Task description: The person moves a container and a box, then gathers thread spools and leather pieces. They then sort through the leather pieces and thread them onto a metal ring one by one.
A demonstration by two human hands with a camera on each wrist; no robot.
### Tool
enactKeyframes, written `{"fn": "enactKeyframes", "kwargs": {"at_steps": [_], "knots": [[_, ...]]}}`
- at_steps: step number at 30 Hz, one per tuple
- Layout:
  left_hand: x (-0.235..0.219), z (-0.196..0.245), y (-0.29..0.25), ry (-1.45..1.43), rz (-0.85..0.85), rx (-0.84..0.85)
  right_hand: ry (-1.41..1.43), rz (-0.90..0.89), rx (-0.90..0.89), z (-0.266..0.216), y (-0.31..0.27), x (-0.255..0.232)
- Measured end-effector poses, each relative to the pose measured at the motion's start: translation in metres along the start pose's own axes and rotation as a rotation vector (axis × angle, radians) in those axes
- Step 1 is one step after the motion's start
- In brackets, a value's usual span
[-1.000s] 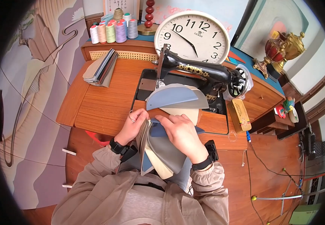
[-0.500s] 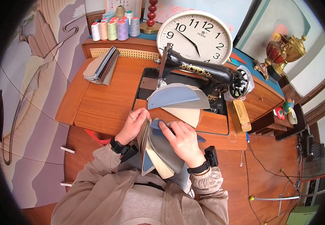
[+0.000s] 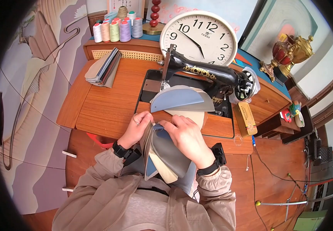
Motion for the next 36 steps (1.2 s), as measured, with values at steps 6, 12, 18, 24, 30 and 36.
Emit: {"fn": "enactKeyframes", "kwargs": {"at_steps": [6,12,18,24,30,36], "knots": [[0.001,-0.001,-0.002,-0.062,-0.004,-0.063,0.034,0.037,-0.004,0.003,-0.008,0.008],[-0.001,-0.007,-0.002,-0.111,0.025,-0.103,-0.080,0.162,-0.085,-0.011,-0.022,0.004],[-0.001,-0.007,-0.003,-0.106,0.010,-0.112,-0.089,0.201,-0.116,-0.012,-0.022,-0.001],[-0.002,-0.007,-0.003,-0.061,0.009,-0.063,0.156,0.156,-0.039,0.000,-0.008,-0.002],[-0.001,-0.006,-0.003,-0.061,0.000,-0.066,0.793,-0.015,0.421,0.040,-0.014,0.035],[0.001,-0.003,-0.003,-0.033,-0.016,-0.051,1.013,-0.111,0.504,0.058,-0.020,0.055]]}}
Point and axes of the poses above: each hand's wrist, its own y-axis towards the middle knuckle, its own x-axis out of the palm, z = x × y, the point moved 9 cm from there along y, towards the middle knuckle, and after that the axes turned 5 degrees about x, right-handed, at the moved point
